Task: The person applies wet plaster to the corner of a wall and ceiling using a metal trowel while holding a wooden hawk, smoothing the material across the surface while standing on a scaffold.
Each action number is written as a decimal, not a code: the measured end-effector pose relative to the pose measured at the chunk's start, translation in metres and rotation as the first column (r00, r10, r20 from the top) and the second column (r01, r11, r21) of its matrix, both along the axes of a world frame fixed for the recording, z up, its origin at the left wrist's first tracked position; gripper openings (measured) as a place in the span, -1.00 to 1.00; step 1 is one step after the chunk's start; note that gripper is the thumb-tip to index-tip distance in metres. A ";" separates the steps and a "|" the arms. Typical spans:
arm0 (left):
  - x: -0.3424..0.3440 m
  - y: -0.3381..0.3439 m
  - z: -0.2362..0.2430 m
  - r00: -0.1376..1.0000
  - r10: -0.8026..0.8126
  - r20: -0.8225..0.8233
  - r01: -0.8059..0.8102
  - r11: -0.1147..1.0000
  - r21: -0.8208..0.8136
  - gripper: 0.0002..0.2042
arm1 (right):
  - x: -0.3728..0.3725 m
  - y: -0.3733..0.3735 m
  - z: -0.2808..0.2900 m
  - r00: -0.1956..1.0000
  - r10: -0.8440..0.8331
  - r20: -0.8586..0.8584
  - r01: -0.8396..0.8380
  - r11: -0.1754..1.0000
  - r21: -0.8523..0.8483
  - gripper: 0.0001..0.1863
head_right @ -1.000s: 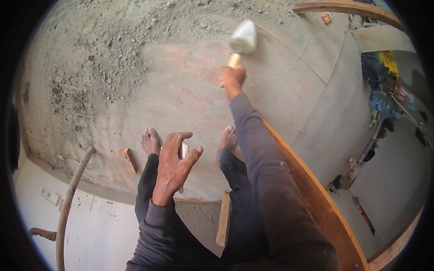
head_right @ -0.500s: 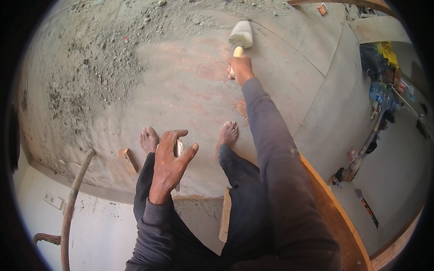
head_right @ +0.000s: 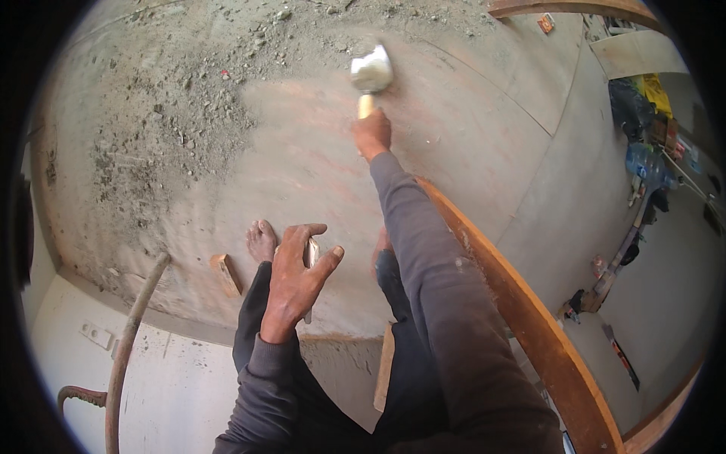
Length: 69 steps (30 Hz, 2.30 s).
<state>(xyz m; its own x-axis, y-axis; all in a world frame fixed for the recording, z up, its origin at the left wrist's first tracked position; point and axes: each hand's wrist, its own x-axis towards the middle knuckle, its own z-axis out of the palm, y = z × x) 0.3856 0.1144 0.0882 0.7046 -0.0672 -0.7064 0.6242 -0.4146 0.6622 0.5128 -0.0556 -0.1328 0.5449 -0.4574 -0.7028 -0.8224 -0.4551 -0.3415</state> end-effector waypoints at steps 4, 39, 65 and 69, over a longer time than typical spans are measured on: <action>0.001 0.003 0.000 0.999 0.006 -0.031 -0.006 1.000 -0.003 -0.55 | 0.016 0.016 0.010 0.938 0.320 0.133 -0.317 0.947 -0.048 -0.65; 0.007 0.007 0.006 0.998 0.060 -0.024 -0.061 0.998 -0.010 -0.55 | 0.127 -0.024 -0.006 0.960 0.226 0.166 -0.214 0.973 -0.085 -0.67; 0.002 0.020 0.003 0.996 0.062 -0.065 -0.063 0.998 -0.022 -0.52 | 0.033 0.075 0.030 0.985 -0.051 0.168 -0.005 0.949 0.316 -0.79; 0.003 0.022 0.003 0.995 0.090 -0.052 -0.092 0.995 -0.037 -0.52 | 0.035 0.031 0.014 0.917 -0.389 0.087 0.351 0.892 0.284 -0.83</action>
